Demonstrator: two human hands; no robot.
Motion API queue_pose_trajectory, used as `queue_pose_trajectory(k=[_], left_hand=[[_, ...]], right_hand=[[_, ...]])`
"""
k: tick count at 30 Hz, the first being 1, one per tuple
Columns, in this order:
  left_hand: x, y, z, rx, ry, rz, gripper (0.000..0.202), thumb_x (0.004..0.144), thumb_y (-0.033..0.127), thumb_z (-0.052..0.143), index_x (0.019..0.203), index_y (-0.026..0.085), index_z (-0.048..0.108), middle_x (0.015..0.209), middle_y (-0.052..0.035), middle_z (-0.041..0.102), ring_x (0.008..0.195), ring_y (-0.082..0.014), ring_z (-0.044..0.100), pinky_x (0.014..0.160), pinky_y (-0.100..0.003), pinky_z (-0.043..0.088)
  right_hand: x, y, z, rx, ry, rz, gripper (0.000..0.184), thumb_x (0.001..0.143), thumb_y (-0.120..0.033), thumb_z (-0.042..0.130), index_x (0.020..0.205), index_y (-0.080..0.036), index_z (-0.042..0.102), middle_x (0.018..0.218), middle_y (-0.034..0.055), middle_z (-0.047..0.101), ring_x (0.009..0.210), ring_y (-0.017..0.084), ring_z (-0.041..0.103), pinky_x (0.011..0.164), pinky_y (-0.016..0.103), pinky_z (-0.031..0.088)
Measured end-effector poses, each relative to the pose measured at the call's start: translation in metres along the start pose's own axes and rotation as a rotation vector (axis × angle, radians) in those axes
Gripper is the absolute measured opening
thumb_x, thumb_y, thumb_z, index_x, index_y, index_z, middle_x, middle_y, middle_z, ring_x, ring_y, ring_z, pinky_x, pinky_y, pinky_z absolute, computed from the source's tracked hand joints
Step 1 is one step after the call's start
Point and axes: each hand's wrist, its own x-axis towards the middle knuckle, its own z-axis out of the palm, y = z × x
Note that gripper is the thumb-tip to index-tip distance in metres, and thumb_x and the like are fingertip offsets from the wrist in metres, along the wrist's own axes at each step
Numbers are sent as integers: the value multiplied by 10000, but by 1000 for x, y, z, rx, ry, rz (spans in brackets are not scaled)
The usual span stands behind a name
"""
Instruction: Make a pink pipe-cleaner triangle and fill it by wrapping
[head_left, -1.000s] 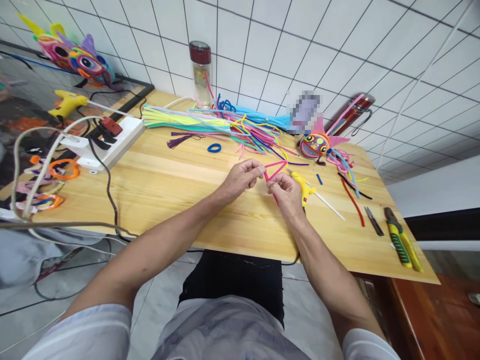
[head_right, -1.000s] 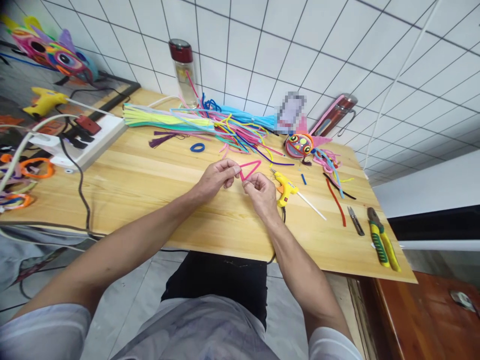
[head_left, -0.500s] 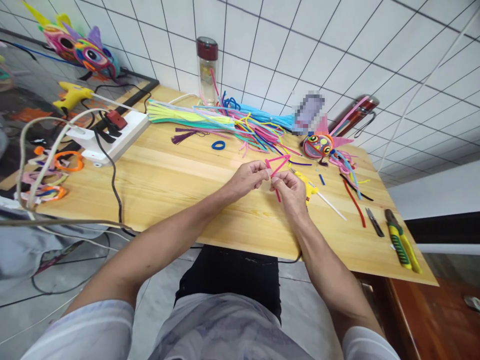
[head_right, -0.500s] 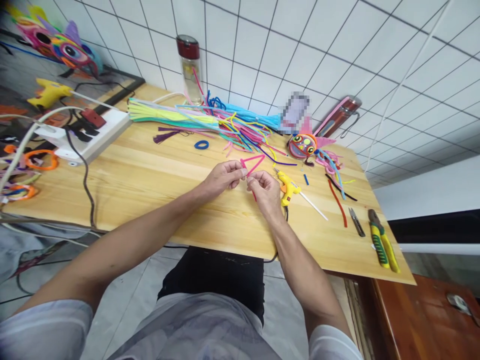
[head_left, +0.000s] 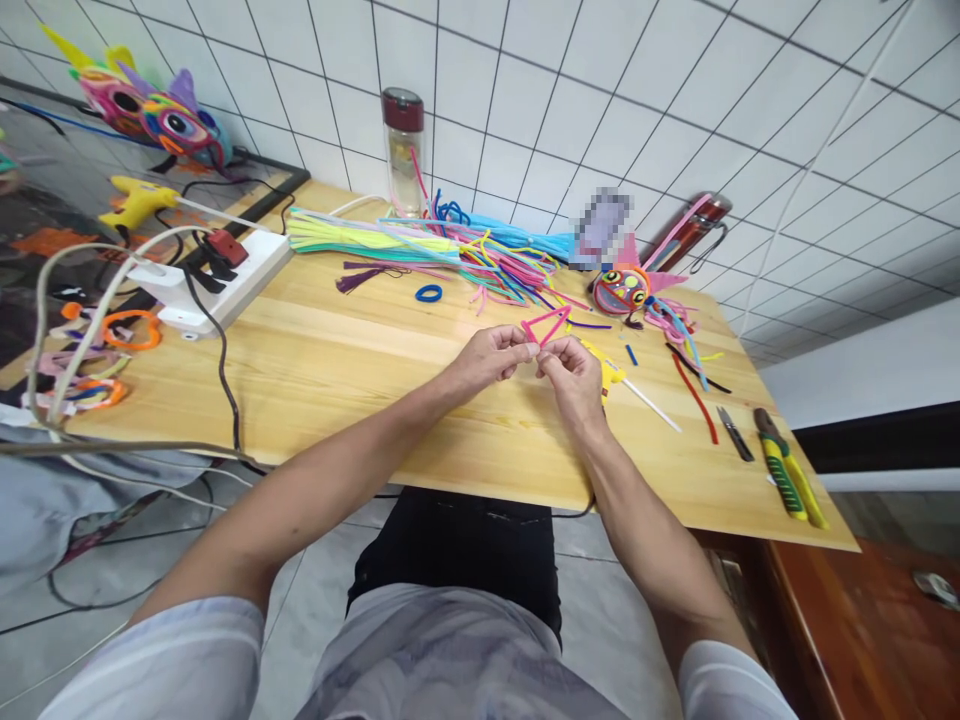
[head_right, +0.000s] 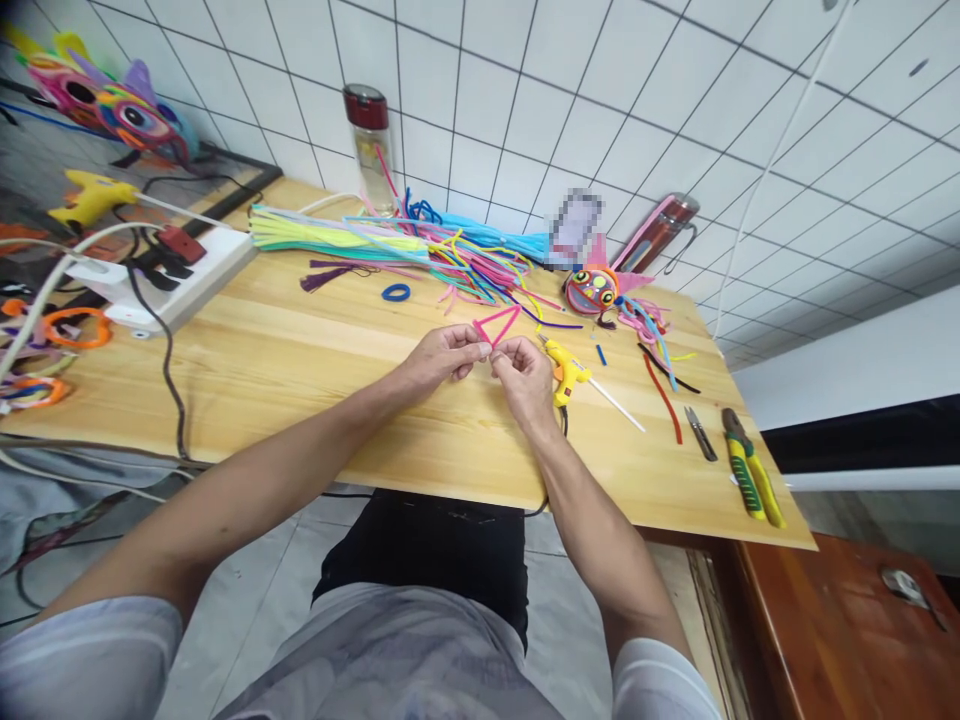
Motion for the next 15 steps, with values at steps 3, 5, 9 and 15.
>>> queue_pose_trajectory(k=[3,5,9,15], left_hand=[[0,3,0,25,22,7,426,761,534,877,802,172,657,616,49,549,518,-69,447,511,-233,303],[0,4,0,33,26,1,421,765,533,863,798,175,645,614,51,542,519,-69,446,513,-234,301],[0,4,0,19,18,8,403,790,522,842,805,179,630,606,54,531,514,-70,436,514,-233,297],[1,0,-2,12,-9,0,406,821,521,847,819,181,625,598,55,524,512,-72,442,519,-226,292]], right_hand=[[0,-2,0,-2,-14,12,138,763,-368,740,763,-249,669,660,-29,667,593,156,579,611,308,485],[0,-3,0,-3,-20,32,154,771,-387,737,771,-245,677,662,-26,679,600,157,599,626,309,508],[0,-5,-1,-8,-28,54,161,782,-397,726,779,-242,684,649,-24,684,597,155,613,634,308,523],[0,-4,-1,-11,2,29,153,770,-390,731,765,-245,684,605,-37,642,554,147,569,580,298,482]])
